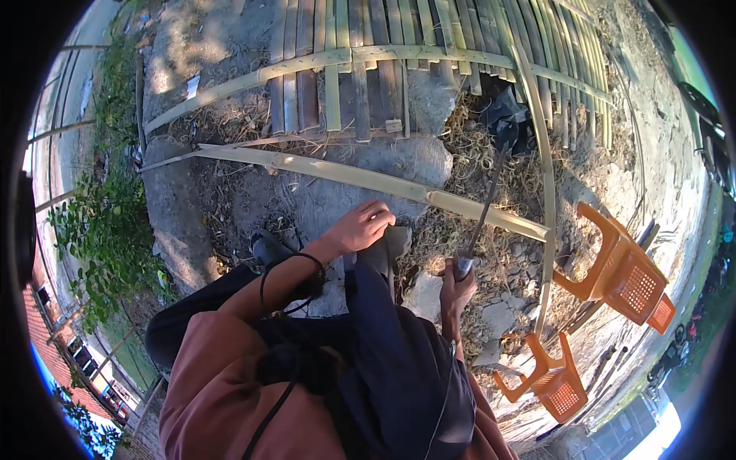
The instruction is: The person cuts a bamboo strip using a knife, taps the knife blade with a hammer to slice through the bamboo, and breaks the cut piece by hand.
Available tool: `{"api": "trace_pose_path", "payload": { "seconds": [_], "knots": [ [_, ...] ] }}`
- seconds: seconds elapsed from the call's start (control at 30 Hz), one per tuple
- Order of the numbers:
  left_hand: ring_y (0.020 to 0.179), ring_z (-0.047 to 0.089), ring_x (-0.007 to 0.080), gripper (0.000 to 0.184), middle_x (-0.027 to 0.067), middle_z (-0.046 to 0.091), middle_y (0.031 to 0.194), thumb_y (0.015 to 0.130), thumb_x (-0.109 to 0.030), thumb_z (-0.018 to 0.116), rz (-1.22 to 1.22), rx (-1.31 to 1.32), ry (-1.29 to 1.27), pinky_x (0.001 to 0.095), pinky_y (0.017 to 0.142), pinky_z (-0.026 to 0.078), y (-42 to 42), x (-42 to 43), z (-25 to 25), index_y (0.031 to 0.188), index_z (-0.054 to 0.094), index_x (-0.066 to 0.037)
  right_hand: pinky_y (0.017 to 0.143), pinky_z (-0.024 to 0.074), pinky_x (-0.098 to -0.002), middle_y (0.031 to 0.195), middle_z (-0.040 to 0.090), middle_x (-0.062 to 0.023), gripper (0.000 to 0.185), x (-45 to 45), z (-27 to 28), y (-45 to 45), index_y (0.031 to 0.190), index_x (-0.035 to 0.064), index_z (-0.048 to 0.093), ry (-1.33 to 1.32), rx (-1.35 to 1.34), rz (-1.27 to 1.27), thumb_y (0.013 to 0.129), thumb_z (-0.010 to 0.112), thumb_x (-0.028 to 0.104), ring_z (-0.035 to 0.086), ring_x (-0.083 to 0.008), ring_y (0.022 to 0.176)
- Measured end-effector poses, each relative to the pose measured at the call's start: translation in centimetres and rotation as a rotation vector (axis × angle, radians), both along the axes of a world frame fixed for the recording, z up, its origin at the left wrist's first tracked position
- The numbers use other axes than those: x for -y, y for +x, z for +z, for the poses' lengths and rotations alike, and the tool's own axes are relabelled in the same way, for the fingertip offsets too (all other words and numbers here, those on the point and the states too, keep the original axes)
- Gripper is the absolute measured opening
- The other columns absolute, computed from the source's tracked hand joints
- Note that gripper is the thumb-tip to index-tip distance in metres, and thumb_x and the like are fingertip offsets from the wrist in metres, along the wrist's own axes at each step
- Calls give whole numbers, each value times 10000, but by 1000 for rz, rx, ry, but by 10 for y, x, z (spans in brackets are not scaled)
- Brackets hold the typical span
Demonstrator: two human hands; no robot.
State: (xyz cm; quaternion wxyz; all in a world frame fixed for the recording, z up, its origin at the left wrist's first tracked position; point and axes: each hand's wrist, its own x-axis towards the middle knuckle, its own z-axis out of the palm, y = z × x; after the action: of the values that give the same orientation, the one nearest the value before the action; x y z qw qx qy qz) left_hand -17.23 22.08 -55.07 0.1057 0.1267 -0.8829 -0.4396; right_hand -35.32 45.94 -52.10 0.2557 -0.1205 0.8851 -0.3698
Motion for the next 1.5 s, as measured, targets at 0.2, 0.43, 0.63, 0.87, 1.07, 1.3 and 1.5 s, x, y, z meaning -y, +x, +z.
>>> {"api": "trace_pose_path", "payload": {
  "seconds": [0.2,0.43,0.63,0.87,1.07,1.3,1.5],
  "knots": [
    [1187,522,303,559,100,548,1179,779,-222,780,323,298,-493,458,1043,434,62,95,-14,1259,527,-86,617,505,-328,663,674,-77,301,10,-2,-13,963,-15,663,38,-52,-22,894,719,273,647,-148,605],
    [1264,513,322,687,141,572,1311,740,-294,823,216,426,-635,458,1093,415,96,122,-75,1324,525,-90,657,526,-391,769,692,-162,313,10,-29,-17,972,-20,664,16,-150,21,871,725,270,687,-264,638],
    [937,672,328,461,112,633,1102,821,-331,729,112,343,-416,445,810,563,88,104,-55,1173,564,-83,702,518,-436,749,692,-180,359,22,-24,-13,992,0,672,75,-192,38,867,732,331,688,-323,687],
    [855,686,334,427,105,634,1019,818,-306,734,157,310,-367,443,746,567,104,72,-51,1121,555,-64,607,511,-389,718,684,-155,335,36,-9,-17,969,-6,672,15,-34,-51,868,733,309,677,-262,631],
    [1111,594,340,424,135,595,1070,834,-276,720,261,531,-294,473,959,480,128,77,-44,1151,551,-50,615,496,-402,706,650,-180,310,30,-26,-18,962,-27,633,20,-38,13,811,714,231,649,-282,623],
    [1118,581,332,435,120,573,1116,782,-226,736,290,510,-310,466,976,462,98,67,-53,1149,550,-87,649,501,-449,715,630,-217,293,31,-28,-14,965,-33,619,46,-107,155,808,693,203,622,-372,631],
    [1133,579,355,511,144,563,1182,776,-194,758,173,433,-168,471,965,477,61,55,-50,1220,530,-83,603,496,-466,667,612,-234,296,33,-24,-21,941,-48,602,36,-139,234,814,679,208,614,-411,587]
  ]
}}
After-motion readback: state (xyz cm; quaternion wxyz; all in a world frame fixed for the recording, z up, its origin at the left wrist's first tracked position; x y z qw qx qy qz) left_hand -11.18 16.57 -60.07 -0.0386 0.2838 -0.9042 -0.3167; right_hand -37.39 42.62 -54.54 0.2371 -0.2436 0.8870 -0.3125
